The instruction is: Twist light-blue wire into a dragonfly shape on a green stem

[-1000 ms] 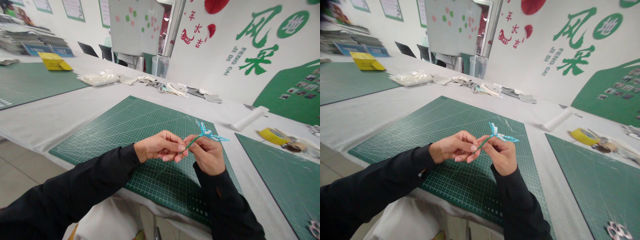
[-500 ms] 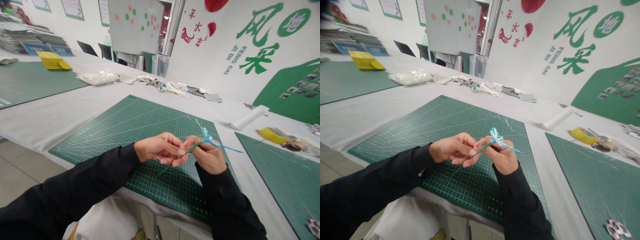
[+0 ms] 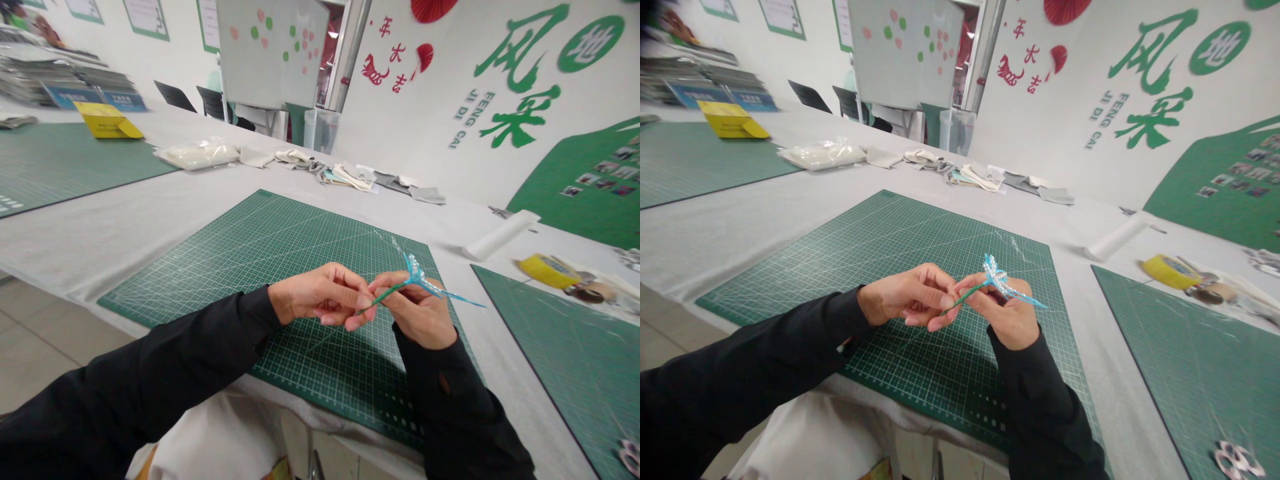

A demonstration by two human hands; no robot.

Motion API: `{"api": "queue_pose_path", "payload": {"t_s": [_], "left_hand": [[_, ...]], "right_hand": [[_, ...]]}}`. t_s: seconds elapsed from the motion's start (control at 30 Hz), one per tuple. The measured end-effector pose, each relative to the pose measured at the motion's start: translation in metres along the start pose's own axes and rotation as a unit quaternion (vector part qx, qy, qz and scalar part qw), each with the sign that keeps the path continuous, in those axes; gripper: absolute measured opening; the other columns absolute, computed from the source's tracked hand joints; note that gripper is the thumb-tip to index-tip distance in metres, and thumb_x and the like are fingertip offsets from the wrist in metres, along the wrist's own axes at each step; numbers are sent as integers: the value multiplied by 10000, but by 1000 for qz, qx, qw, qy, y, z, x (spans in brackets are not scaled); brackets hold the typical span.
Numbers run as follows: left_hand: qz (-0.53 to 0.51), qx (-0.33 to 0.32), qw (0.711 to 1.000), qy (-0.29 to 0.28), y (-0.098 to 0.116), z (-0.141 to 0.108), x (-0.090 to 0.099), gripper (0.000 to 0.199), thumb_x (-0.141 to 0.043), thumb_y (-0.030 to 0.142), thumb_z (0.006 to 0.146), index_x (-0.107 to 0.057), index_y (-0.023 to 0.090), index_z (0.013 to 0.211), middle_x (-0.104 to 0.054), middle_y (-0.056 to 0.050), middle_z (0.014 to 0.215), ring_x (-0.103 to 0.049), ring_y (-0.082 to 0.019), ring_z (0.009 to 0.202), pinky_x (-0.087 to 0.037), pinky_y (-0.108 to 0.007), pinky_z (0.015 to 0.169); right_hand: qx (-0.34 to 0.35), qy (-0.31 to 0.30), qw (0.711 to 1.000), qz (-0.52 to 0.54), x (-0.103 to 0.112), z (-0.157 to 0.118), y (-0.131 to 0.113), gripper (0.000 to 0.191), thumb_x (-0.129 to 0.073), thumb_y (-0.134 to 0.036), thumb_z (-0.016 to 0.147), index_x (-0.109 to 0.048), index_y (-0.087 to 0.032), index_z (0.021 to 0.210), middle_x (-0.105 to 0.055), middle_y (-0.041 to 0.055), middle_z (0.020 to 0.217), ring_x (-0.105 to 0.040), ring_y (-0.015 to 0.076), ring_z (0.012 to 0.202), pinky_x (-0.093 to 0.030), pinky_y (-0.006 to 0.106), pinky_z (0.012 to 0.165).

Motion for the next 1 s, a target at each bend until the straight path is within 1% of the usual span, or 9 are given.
{"api": "queue_pose_path", "payload": {"t_s": [0.1,0.23,0.37,0.47,0.6,0.8,0.9,1.0], "left_hand": [[1,-2,1000,23,0,0,4,165,-631,253,792,-643,88,783,-615,-11,587,-428,-18,324,-218,-126,279],[7,-8,999,34,2,-1,6,153,-627,235,799,-654,84,796,-623,-12,592,-431,-14,331,-222,-121,285],[9,-22,999,38,4,-1,7,146,-619,221,807,-657,80,801,-619,-10,594,-427,-7,335,-226,-114,295],[10,-29,999,45,6,-1,7,144,-626,220,802,-660,80,796,-622,-13,598,-424,-3,333,-220,-112,296],[13,-38,998,55,8,-1,8,144,-627,215,800,-668,77,794,-624,-15,592,-417,-3,326,-199,-115,291],[19,-44,996,72,10,-1,12,163,-647,239,784,-670,78,802,-629,-16,589,-410,-3,325,-201,-120,291],[20,-39,996,80,11,-2,12,168,-659,246,772,-667,79,786,-626,-14,577,-401,-5,321,-199,-124,287],[25,-39,995,93,12,-2,13,175,-668,257,762,-663,83,777,-626,-12,571,-393,-5,317,-196,-126,282]], "right_hand": [[-16,7,1000,7,3,-1,6,119,-693,-285,761,-723,-217,855,-674,20,660,-600,146,592,-472,288,543],[-23,7,1000,9,3,-1,8,117,-687,-284,767,-725,-225,861,-679,15,652,-605,140,576,-469,272,524],[-12,16,1000,22,3,-1,5,48,-697,-244,759,-732,-249,791,-708,10,761,-629,127,642,-487,256,574],[-14,28,999,20,4,-1,4,32,-702,-252,752,-732,-240,746,-713,20,823,-634,135,697,-498,263,600],[-17,36,999,21,4,0,4,47,-703,-264,749,-728,-225,740,-706,24,813,-613,133,675,-501,277,604],[-8,37,999,5,4,1,0,60,-699,-260,752,-719,-216,717,-694,24,776,-604,140,670,-495,291,619],[-3,37,999,3,4,2,-1,39,-694,-247,758,-723,-228,742,-683,7,743,-583,124,645,-470,275,610],[-11,42,999,-4,4,1,-1,43,-694,-254,758,-725,-227,770,-655,-6,665,-526,108,572,-412,261,543]]}}
Point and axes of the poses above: each hand's wrist, its own z-axis towards the middle knuckle, its own x-axis out of the back of the hand, y = z × x, the point moved 8 cm from there along z, towards the middle knuckle
